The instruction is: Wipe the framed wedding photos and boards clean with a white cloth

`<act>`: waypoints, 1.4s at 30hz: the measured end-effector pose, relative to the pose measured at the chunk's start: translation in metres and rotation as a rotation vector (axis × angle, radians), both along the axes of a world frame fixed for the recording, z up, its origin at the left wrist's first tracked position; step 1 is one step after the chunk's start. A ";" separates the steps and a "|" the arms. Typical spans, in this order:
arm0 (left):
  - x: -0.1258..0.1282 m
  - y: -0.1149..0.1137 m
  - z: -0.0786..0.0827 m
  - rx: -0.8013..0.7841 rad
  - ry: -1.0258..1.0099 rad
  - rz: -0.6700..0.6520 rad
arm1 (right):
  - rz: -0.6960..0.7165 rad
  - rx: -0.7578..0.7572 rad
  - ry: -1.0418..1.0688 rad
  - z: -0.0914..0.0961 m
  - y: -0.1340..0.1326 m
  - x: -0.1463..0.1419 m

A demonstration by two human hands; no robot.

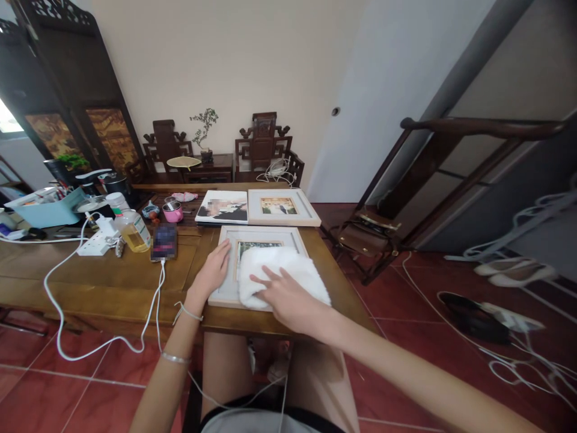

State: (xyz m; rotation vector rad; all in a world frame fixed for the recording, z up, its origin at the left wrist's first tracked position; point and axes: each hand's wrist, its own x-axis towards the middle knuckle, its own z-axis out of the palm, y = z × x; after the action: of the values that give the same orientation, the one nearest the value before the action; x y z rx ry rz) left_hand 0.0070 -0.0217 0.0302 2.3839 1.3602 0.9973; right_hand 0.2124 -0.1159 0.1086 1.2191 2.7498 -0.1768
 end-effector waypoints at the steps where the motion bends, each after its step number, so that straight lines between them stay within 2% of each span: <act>1: 0.000 0.001 -0.002 0.007 0.022 -0.010 | -0.030 -0.009 0.004 0.003 0.000 0.011; 5: 0.000 0.003 -0.007 -0.008 0.079 -0.066 | -0.167 -0.031 -0.035 0.009 0.021 0.058; 7: 0.000 0.005 -0.010 -0.020 0.085 -0.077 | -0.230 0.038 -0.036 0.007 0.045 0.073; 9: 0.000 0.007 -0.012 -0.018 0.073 -0.074 | -0.275 0.159 0.023 0.004 0.074 0.074; 11: 0.000 0.008 -0.013 -0.006 0.048 -0.071 | -0.254 0.256 0.115 0.000 0.102 0.059; 14: -0.002 0.009 -0.013 0.022 0.016 -0.072 | -0.044 0.314 0.198 -0.006 0.132 0.013; 16: -0.003 0.009 -0.011 0.029 0.005 -0.078 | 0.067 0.311 0.185 -0.010 0.142 -0.018; 19: -0.003 0.007 -0.007 0.018 -0.004 -0.083 | 0.070 0.285 0.125 -0.016 0.145 -0.041; 22: -0.002 0.007 -0.009 0.015 -0.031 -0.094 | 0.007 0.269 0.084 -0.020 0.143 -0.028; 29: -0.005 0.010 -0.022 0.017 -0.103 -0.097 | -0.173 0.211 -0.065 -0.011 0.133 0.057; 33: -0.007 0.012 -0.024 0.027 -0.106 -0.116 | -0.269 0.179 -0.110 -0.006 0.121 0.088; 36: -0.006 0.013 -0.024 0.031 -0.102 -0.115 | -0.228 0.160 -0.078 -0.007 0.095 0.091; 42: -0.003 0.011 -0.023 0.041 -0.082 -0.074 | -0.155 0.037 0.053 0.003 0.005 0.089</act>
State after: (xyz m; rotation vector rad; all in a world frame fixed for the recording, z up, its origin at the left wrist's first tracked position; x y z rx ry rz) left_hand 0.0043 -0.0104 0.0073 2.3757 1.2251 1.0994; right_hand 0.3009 -0.1107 0.1115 1.4581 2.7139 -0.1761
